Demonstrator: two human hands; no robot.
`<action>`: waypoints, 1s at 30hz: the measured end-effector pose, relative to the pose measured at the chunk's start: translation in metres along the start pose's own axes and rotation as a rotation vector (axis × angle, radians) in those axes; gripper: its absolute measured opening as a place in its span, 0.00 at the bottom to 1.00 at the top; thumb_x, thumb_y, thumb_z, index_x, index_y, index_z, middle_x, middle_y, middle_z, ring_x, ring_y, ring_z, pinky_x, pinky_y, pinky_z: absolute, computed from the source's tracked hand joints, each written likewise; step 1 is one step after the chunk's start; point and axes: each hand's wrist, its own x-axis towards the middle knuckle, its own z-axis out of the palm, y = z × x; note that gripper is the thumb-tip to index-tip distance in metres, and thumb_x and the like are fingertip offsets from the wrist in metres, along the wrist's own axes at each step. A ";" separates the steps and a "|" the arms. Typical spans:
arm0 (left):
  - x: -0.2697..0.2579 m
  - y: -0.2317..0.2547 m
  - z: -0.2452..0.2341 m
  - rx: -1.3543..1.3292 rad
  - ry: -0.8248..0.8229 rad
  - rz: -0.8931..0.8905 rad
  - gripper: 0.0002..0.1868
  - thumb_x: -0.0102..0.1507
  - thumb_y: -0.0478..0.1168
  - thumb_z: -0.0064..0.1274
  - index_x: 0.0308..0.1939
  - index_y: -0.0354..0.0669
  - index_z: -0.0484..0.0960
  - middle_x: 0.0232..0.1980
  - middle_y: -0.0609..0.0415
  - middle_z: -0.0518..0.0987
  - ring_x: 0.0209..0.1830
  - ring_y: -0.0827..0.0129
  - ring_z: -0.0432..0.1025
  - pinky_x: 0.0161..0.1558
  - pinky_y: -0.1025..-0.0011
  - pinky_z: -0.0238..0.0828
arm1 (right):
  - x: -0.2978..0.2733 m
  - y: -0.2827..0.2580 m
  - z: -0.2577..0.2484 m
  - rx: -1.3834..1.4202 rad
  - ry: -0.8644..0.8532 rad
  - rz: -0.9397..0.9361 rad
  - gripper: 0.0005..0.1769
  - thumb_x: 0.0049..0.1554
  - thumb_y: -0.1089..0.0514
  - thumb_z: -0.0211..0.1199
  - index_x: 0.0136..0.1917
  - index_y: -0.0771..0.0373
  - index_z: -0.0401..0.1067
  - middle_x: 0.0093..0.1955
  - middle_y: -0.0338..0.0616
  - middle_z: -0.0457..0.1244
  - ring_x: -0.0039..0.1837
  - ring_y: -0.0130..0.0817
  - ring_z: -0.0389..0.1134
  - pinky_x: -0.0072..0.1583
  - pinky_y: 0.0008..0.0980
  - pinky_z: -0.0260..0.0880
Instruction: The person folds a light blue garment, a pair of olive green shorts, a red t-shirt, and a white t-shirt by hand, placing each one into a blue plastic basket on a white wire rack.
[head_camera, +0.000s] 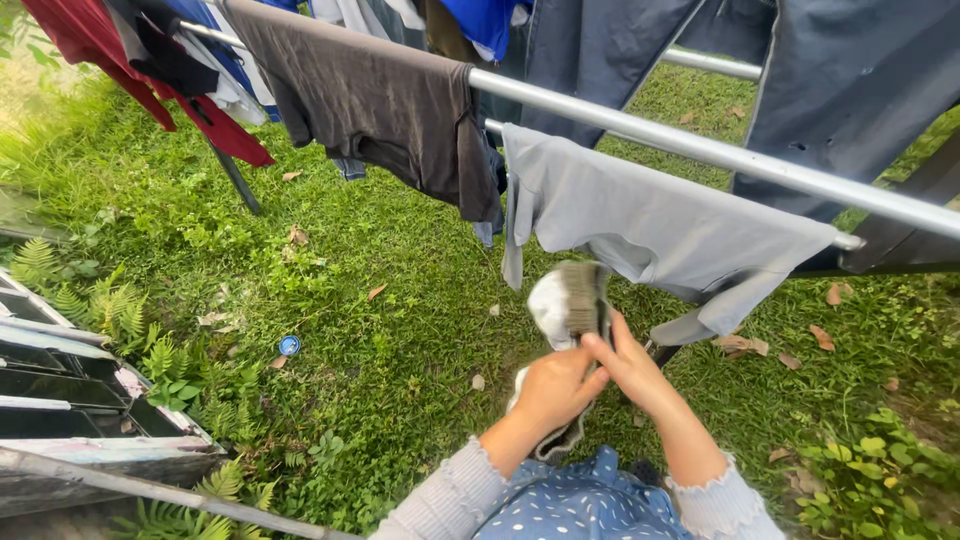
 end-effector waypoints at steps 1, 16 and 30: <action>-0.001 0.009 -0.006 0.085 -0.044 0.198 0.25 0.68 0.55 0.49 0.51 0.33 0.77 0.40 0.39 0.81 0.41 0.43 0.77 0.42 0.52 0.71 | 0.002 0.005 0.004 0.002 -0.001 0.006 0.46 0.58 0.36 0.57 0.79 0.65 0.51 0.73 0.52 0.58 0.74 0.38 0.58 0.71 0.36 0.55; -0.004 -0.090 -0.071 -0.670 0.243 -0.469 0.30 0.63 0.38 0.47 0.70 0.36 0.66 0.65 0.45 0.77 0.60 0.62 0.73 0.61 0.66 0.68 | 0.029 0.029 0.020 1.042 0.183 0.152 0.20 0.66 0.53 0.55 0.62 0.71 0.71 0.57 0.48 0.70 0.55 0.36 0.71 0.58 0.37 0.71; 0.028 -0.110 -0.012 -1.278 -0.169 -0.540 0.24 0.61 0.36 0.48 0.58 0.22 0.76 0.49 0.40 0.82 0.44 0.54 0.77 0.50 0.55 0.76 | 0.049 -0.013 -0.050 -0.054 -0.167 -0.080 0.22 0.59 0.46 0.65 0.56 0.67 0.78 0.48 0.43 0.71 0.48 0.26 0.68 0.52 0.30 0.71</action>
